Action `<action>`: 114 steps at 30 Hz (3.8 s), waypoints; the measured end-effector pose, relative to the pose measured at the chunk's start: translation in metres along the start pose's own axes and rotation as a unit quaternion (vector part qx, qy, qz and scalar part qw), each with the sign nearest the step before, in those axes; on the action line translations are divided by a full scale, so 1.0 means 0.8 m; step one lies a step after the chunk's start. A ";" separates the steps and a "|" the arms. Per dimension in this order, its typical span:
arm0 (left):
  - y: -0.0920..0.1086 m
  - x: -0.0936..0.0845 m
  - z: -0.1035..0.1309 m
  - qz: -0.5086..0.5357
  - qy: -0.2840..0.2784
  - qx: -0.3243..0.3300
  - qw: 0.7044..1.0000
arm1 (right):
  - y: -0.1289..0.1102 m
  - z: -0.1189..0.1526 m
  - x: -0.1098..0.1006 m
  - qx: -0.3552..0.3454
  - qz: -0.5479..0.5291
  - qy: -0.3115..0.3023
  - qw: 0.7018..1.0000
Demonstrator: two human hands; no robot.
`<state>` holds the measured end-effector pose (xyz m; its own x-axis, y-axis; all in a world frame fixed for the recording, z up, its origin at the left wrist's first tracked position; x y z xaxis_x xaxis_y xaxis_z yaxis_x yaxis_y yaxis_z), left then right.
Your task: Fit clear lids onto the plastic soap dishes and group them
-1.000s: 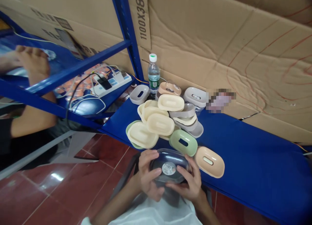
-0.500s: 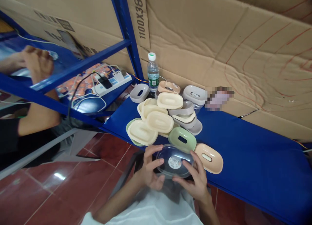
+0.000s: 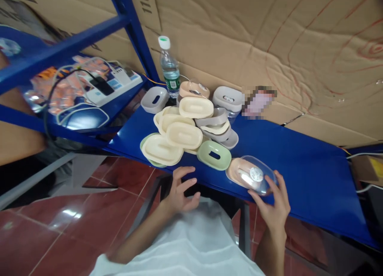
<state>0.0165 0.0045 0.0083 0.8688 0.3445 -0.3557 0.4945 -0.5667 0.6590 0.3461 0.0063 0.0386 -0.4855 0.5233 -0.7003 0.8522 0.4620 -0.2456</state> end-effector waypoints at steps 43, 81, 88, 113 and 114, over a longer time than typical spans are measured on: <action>0.024 0.038 -0.028 -0.051 -0.094 0.027 0.994 | 0.016 0.011 0.073 -0.062 -0.036 -0.169 0.983; -0.010 0.048 -0.012 -0.038 -0.114 -0.001 0.993 | 0.353 -0.034 0.029 0.039 0.134 -0.072 0.988; -0.008 0.045 -0.029 -0.051 -0.105 0.005 0.993 | 0.368 -0.093 0.014 0.074 0.196 -0.053 0.976; -0.050 -0.084 -0.034 -0.298 0.080 -0.023 0.951 | -0.148 -0.208 0.179 -0.385 -0.069 -0.164 0.906; -0.059 -0.091 -0.030 -0.297 0.091 -0.031 0.950 | -0.166 -0.200 0.193 -0.398 -0.054 -0.188 0.896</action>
<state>-0.0704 0.0241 0.0188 0.4148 0.7164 -0.5609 0.8893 -0.1886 0.4167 0.1266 0.1404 0.0706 -0.3300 0.2359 -0.9140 0.3215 0.9385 0.1261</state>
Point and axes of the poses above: each hand's wrist, its own z-axis away from the middle knuckle, its own x-axis out of the palm, y = z × x, the point moved 9 cm from there along -z, towards the middle knuckle, and after that the axes turned 9 degrees about -x, right-handed, at the moved point
